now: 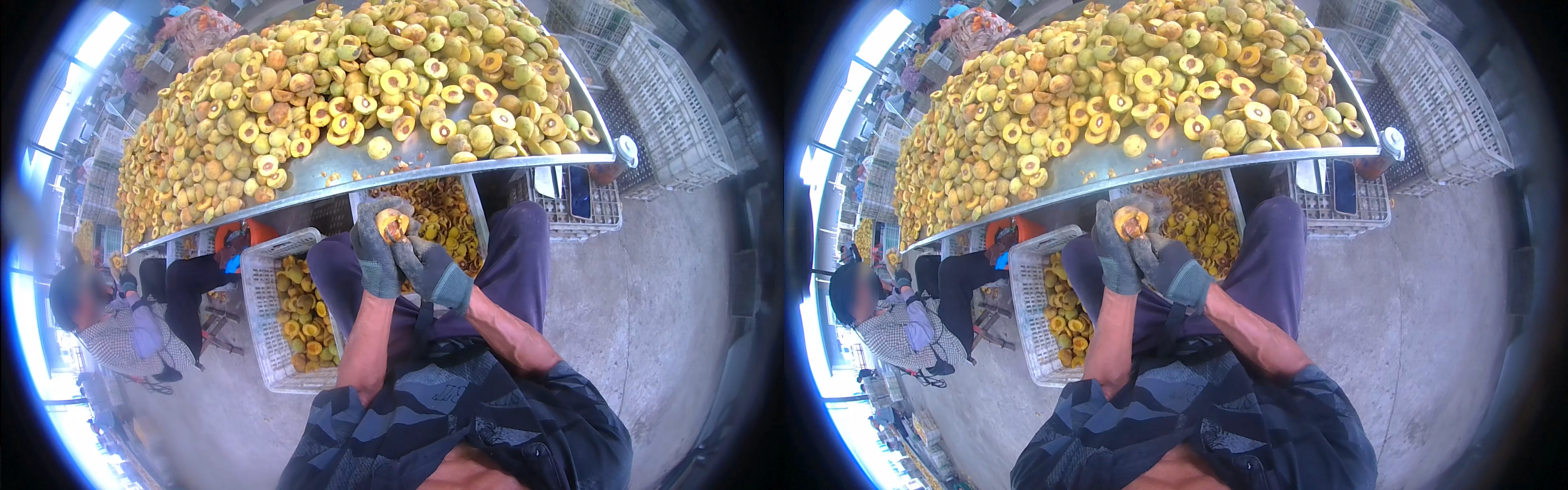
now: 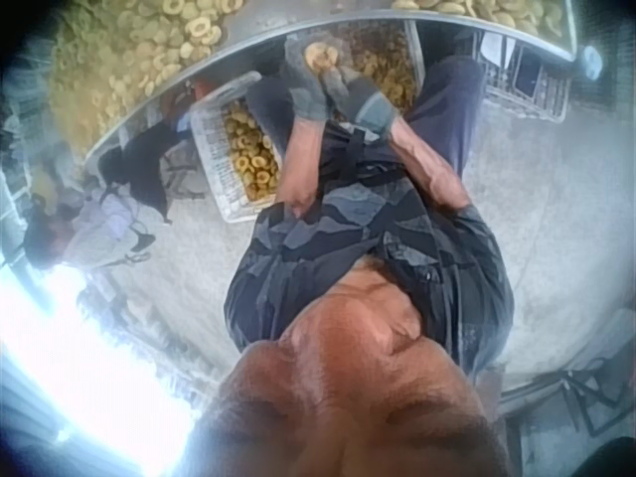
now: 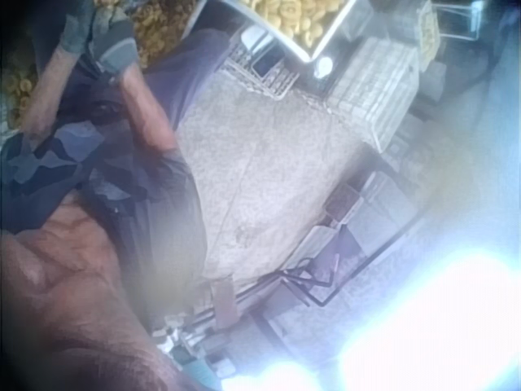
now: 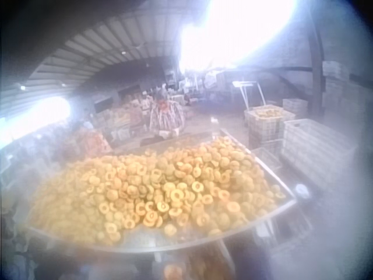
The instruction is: The person picks up fruit from a large metal tray, removes the pit from each piece using a handheld tool, and deposits the pitted fruit and pits into separate bins.
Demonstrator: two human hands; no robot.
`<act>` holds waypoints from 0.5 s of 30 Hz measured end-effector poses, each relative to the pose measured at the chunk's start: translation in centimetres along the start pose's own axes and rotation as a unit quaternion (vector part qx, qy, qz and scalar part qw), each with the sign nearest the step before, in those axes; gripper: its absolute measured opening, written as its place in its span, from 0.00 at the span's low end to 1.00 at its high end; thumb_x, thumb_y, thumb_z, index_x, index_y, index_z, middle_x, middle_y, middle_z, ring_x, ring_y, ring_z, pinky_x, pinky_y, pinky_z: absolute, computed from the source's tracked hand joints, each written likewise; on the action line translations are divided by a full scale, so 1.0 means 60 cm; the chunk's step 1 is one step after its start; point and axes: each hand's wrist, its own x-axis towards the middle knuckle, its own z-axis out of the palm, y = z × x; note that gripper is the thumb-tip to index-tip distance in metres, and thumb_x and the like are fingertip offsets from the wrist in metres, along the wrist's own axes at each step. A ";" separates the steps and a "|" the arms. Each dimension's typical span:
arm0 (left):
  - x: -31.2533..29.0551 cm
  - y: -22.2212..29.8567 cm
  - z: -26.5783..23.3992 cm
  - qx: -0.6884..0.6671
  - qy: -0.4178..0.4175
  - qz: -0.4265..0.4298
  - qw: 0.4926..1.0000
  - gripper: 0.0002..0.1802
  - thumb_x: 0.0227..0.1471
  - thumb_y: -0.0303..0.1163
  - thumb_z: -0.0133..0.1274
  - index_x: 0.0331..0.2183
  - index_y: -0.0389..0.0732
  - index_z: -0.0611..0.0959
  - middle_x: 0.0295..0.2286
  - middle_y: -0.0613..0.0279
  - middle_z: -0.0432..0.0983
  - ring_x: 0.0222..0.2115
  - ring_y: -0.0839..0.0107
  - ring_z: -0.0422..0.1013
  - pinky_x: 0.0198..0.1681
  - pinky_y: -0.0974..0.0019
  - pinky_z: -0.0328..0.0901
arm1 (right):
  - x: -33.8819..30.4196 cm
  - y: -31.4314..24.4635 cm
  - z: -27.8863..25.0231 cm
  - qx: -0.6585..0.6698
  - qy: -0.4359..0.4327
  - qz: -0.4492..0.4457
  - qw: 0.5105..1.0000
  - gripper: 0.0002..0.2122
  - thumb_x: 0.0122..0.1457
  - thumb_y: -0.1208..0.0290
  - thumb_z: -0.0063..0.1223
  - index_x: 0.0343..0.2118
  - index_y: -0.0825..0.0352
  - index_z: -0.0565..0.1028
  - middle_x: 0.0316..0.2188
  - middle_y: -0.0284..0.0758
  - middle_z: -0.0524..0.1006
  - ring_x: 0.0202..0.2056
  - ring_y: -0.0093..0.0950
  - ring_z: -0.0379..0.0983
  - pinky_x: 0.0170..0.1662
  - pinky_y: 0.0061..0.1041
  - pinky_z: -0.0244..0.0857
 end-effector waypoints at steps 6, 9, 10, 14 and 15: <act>0.009 -0.033 -0.022 0.049 -0.045 0.026 0.997 0.20 0.64 0.38 0.37 0.33 0.33 0.79 0.25 0.58 0.78 0.23 0.71 0.74 0.28 0.71 0.71 | -0.002 -0.007 -0.013 0.139 -0.077 0.111 0.981 0.19 0.69 0.54 0.42 0.30 0.65 0.74 0.19 0.26 0.69 0.19 0.15 0.61 0.22 0.17 0.56; 0.018 -0.044 -0.026 -0.003 -0.093 0.019 0.995 0.25 0.64 0.41 0.35 0.30 0.33 0.80 0.23 0.57 0.78 0.21 0.71 0.73 0.28 0.71 0.70 | -0.004 0.006 -0.033 0.187 -0.124 0.181 0.958 0.18 0.68 0.53 0.43 0.28 0.62 0.73 0.17 0.24 0.67 0.14 0.14 0.59 0.15 0.16 0.52; 0.019 -0.046 -0.024 -0.051 -0.090 -0.016 0.994 0.26 0.64 0.43 0.35 0.29 0.33 0.80 0.23 0.57 0.78 0.20 0.70 0.73 0.27 0.71 0.70 | -0.003 0.008 -0.038 0.205 -0.140 0.200 0.948 0.18 0.68 0.52 0.43 0.28 0.62 0.72 0.17 0.23 0.67 0.13 0.14 0.59 0.13 0.16 0.51; 0.028 -0.058 -0.039 -0.181 -0.124 -0.152 0.964 0.32 0.64 0.49 0.35 0.25 0.32 0.80 0.20 0.54 0.77 0.19 0.68 0.73 0.25 0.70 0.69 | -0.010 0.016 -0.044 0.337 -0.197 0.225 0.893 0.19 0.67 0.49 0.43 0.25 0.58 0.68 0.15 0.22 0.63 0.10 0.14 0.53 0.10 0.15 0.46; 0.030 -0.058 -0.045 -0.185 -0.150 -0.158 0.958 0.33 0.64 0.50 0.35 0.25 0.32 0.80 0.19 0.53 0.77 0.18 0.68 0.73 0.25 0.70 0.69 | -0.006 0.035 -0.045 0.354 -0.214 0.224 0.883 0.19 0.66 0.48 0.43 0.25 0.58 0.68 0.15 0.22 0.62 0.09 0.14 0.52 0.10 0.15 0.45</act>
